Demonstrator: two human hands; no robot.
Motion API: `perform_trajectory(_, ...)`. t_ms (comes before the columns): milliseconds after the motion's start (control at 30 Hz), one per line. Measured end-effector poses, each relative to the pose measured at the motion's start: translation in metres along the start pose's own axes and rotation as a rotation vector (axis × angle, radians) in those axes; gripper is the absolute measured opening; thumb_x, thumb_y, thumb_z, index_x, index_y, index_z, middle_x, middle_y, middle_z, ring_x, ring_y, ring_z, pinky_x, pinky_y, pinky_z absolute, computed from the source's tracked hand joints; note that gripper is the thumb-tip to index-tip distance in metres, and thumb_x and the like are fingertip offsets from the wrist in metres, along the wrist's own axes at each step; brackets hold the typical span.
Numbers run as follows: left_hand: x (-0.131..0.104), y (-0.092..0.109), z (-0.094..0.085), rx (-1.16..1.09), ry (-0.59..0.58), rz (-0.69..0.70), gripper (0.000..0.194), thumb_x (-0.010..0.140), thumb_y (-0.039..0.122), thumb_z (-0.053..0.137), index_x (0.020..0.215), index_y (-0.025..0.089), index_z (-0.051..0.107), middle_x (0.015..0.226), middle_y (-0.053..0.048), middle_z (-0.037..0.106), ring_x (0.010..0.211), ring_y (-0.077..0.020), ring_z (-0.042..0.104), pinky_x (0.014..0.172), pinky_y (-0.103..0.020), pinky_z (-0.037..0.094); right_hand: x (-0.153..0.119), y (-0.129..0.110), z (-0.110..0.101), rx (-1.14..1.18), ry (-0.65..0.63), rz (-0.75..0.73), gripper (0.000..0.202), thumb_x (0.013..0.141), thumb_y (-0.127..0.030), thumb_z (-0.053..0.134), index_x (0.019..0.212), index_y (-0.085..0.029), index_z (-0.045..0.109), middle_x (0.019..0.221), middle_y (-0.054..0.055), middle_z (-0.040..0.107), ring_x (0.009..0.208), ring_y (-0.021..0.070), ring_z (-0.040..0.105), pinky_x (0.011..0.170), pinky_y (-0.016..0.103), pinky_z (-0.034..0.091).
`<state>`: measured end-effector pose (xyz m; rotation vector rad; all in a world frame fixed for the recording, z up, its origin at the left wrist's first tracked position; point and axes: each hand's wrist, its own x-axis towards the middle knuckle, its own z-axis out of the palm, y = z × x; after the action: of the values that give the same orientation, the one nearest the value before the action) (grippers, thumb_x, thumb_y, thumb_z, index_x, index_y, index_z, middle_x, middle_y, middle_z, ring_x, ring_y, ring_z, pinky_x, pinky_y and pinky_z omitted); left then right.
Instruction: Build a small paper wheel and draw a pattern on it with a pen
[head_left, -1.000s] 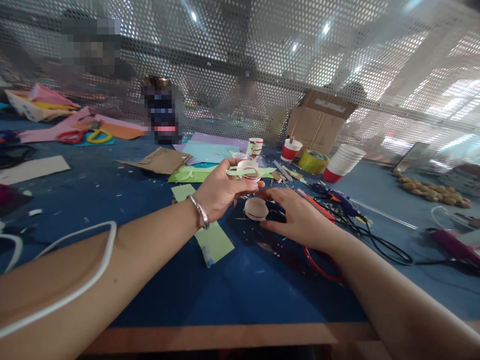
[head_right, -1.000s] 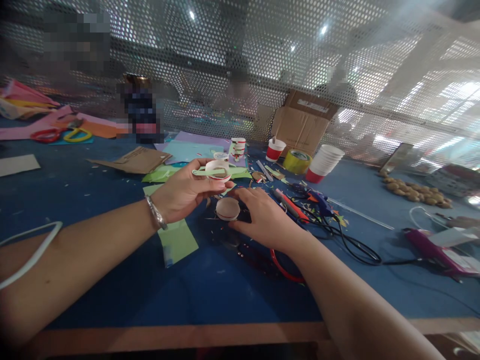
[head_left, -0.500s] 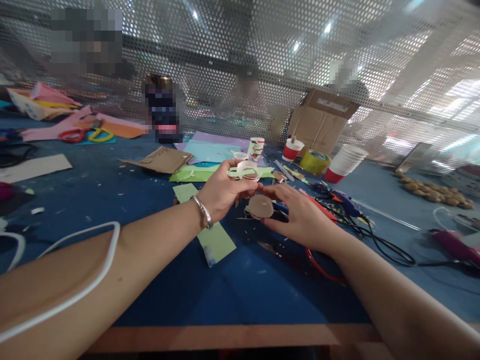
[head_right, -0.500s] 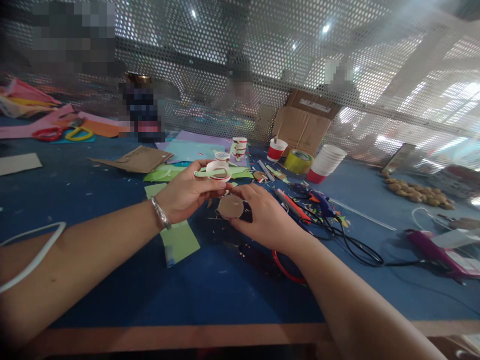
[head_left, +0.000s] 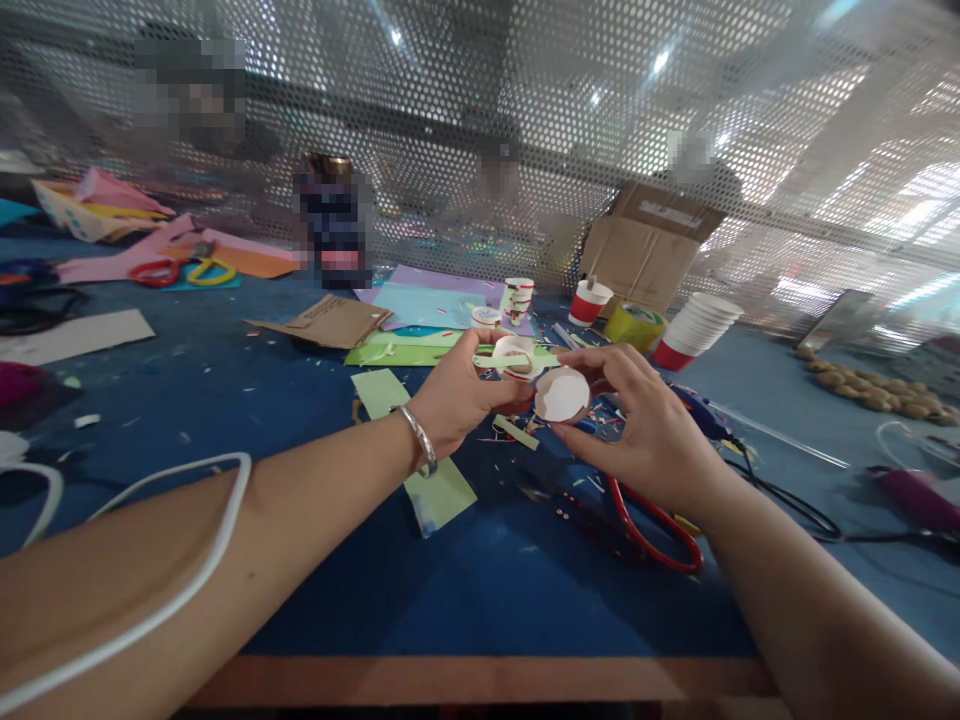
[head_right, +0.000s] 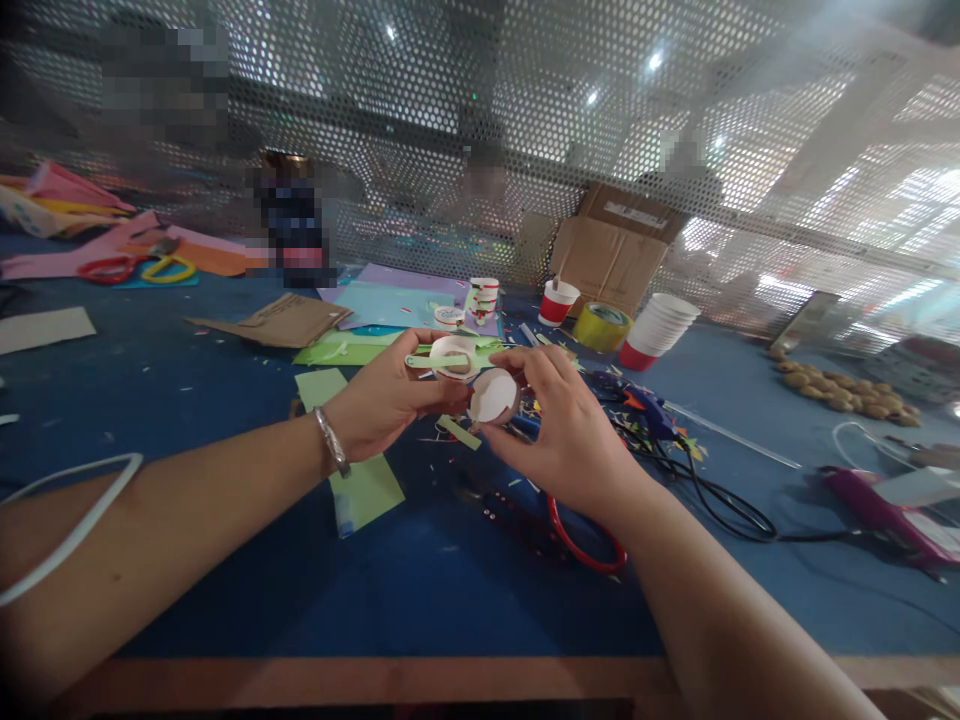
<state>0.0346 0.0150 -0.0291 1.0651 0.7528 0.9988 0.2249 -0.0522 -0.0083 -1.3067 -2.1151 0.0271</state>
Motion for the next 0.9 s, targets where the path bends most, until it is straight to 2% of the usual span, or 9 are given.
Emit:
perform_trajectory(133,-0.003,0.001,0.004,-0.033,-0.016,-0.025,0.053,0.073,-0.002,0.077,0.113,0.018,0.049,0.086,-0.003,0.071,0.073,-0.0153,0.071,0.071,-0.031,0.060,0.000,-0.002,0.000,0.047,0.042,0.026,0.049,0.080,-0.025,0.074,0.125,-0.022,0.056,0.117,0.008,0.063,0.102,0.0235,0.063,0.088,0.041,0.053)
perform_trajectory(300,-0.001,-0.002,0.003,-0.046,-0.047,-0.010,0.055,0.072,-0.005,0.076,0.113,0.017,0.048,0.082,-0.003,0.072,0.072,-0.0160,0.073,0.076,-0.033,0.059,-0.002,0.001,-0.003,0.167,0.119,0.059,0.048,0.080,-0.028,0.075,0.123,-0.024,0.055,0.119,0.007,0.063,0.103,0.0235,0.065,0.087,0.039,0.054)
perform_trajectory(433,-0.001,-0.004,0.000,0.017,-0.126,-0.074,0.057,0.070,-0.009,0.073,0.113,0.017,0.047,0.090,-0.006,0.074,0.079,-0.0209,0.076,0.080,-0.037,0.058,-0.003,0.002,-0.009,0.072,0.170,0.042,0.049,0.080,-0.030,0.076,0.124,-0.026,0.058,0.119,0.006,0.064,0.101,0.0228,0.064,0.088,0.039,0.053)
perform_trajectory(633,-0.005,-0.004,0.000,0.139,-0.283,-0.093,0.055,0.067,-0.008,0.075,0.109,0.016,0.048,0.087,-0.003,0.072,0.078,-0.0198,0.076,0.075,-0.033,0.056,-0.001,0.005,-0.011,0.047,0.043,-0.039,0.048,0.081,-0.026,0.074,0.127,-0.024,0.060,0.116,0.005,0.065,0.097,0.0206,0.064,0.088,0.037,0.053)
perform_trajectory(767,-0.006,-0.003,0.001,0.166,-0.320,-0.092,0.055,0.065,-0.007,0.077,0.107,0.016,0.050,0.083,0.001,0.070,0.074,-0.0150,0.072,0.076,-0.031,0.054,0.000,0.005,-0.010,0.037,-0.035,-0.101,0.046,0.084,-0.025,0.071,0.128,-0.023,0.060,0.119,0.006,0.065,0.106,0.0223,0.062,0.091,0.038,0.052)
perform_trajectory(900,-0.006,-0.003,0.001,0.204,-0.368,-0.082,0.055,0.063,-0.005,0.080,0.107,0.014,0.052,0.083,0.001,0.069,0.074,-0.0130,0.069,0.073,-0.027,0.051,0.000,0.004,-0.011,0.041,-0.092,-0.150,0.045,0.085,-0.023,0.070,0.128,-0.023,0.060,0.124,0.007,0.064,0.117,0.0238,0.060,0.101,0.040,0.048)
